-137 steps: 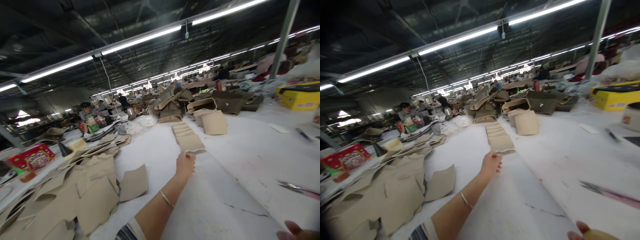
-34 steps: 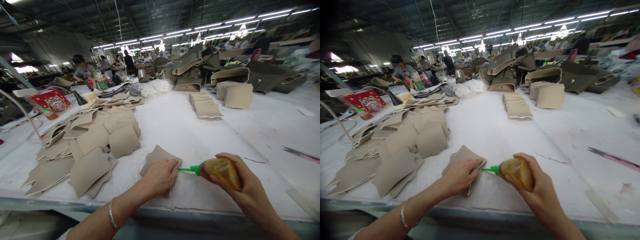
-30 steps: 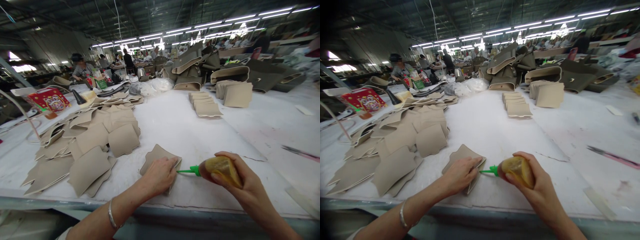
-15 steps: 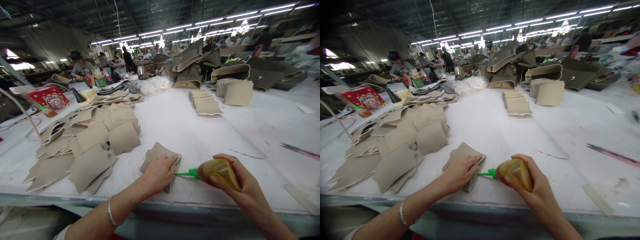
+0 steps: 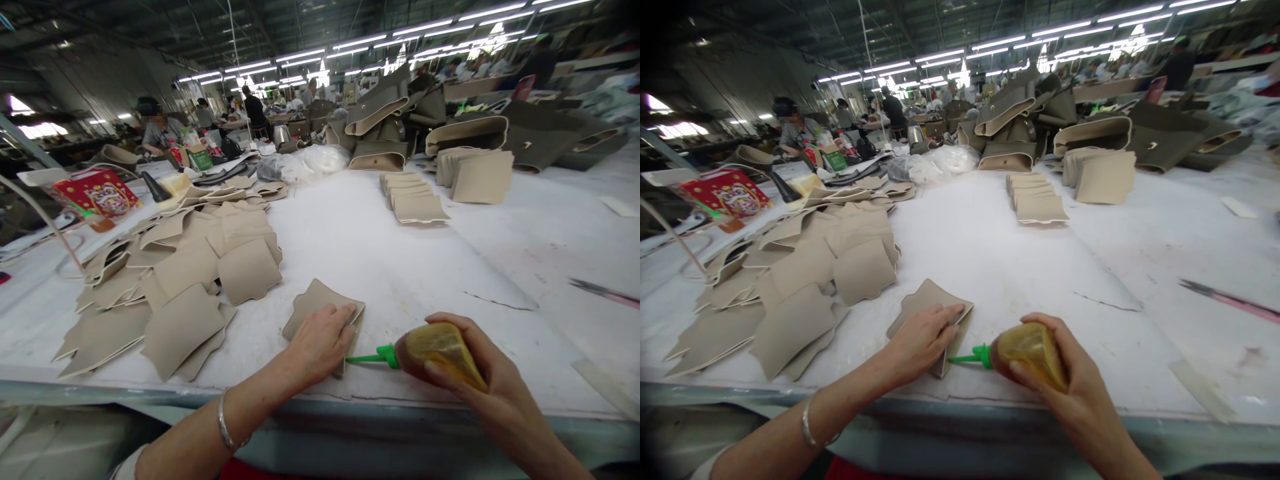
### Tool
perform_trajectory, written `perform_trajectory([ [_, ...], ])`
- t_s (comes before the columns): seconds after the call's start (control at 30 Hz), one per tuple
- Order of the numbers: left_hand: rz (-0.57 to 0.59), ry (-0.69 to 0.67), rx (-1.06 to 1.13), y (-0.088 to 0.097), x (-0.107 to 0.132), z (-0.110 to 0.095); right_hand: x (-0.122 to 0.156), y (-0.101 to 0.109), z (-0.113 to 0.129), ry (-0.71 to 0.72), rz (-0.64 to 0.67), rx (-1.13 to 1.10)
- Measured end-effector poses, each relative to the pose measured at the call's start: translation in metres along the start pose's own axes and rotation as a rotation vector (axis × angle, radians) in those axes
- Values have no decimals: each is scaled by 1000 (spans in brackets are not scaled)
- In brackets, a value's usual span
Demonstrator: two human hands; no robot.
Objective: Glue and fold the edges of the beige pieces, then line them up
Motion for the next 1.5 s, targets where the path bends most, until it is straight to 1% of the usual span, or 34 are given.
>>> perform_trajectory([
  [0.13,11,1,-16,1,0,-2,2,-1,-6,0,18,-22],
  [0.2,13,-4,-25,2,0,-2,-1,3,-11,21,20,-9],
  [0.33,20,-9,-35,1,0,-2,-14,16,-18,132,-23,130],
  [0.4,24,-15,-32,0,-1,-2,-16,19,-19,173,-38,163],
  [0.47,27,-18,-28,0,-1,-2,-15,15,-21,158,-2,117],
  [0.53,28,-16,-26,0,-1,-2,-13,9,-23,125,65,44],
  [0.6,33,-11,-22,0,-2,-2,-14,7,-25,116,90,21],
  [0.67,33,-8,-15,0,-2,-1,-19,11,-26,127,56,58],
  [0.77,34,-11,-1,1,-3,-1,-26,20,-27,149,-44,129],
  [0.8,37,-14,3,1,-3,-2,-27,21,-28,148,-45,131],
  [0.93,47,-18,13,2,-3,-1,-22,14,-28,129,81,63],
  [0.97,45,-20,14,2,-3,-1,-23,14,-28,130,92,61],
  [1.07,46,-30,14,2,-4,-1,-32,19,-26,149,15,111],
  [1.17,53,-38,8,2,-6,0,-41,27,-22,218,-108,193],
  [1.2,55,-39,5,2,-7,0,-42,28,-21,239,-130,211],
  [1.27,58,-43,3,2,-8,0,-40,29,-21,252,-132,224],
  [1.4,66,-50,20,3,-10,-1,-32,25,-26,171,-30,162],
  [1.43,64,-52,29,3,-10,-1,-32,24,-26,158,-27,152],
  [1.5,58,-62,54,3,-10,-1,-34,26,-24,164,-76,156],
])
Point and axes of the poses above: each hand's wrist, its own x-axis away from the middle knuckle, its own y-axis out of the back of the hand, z = x × y, the point moved 5 cm from there along -x, towards the middle knuckle, and after that the axes turned 7 degrees about y, right-handed, at the moved point
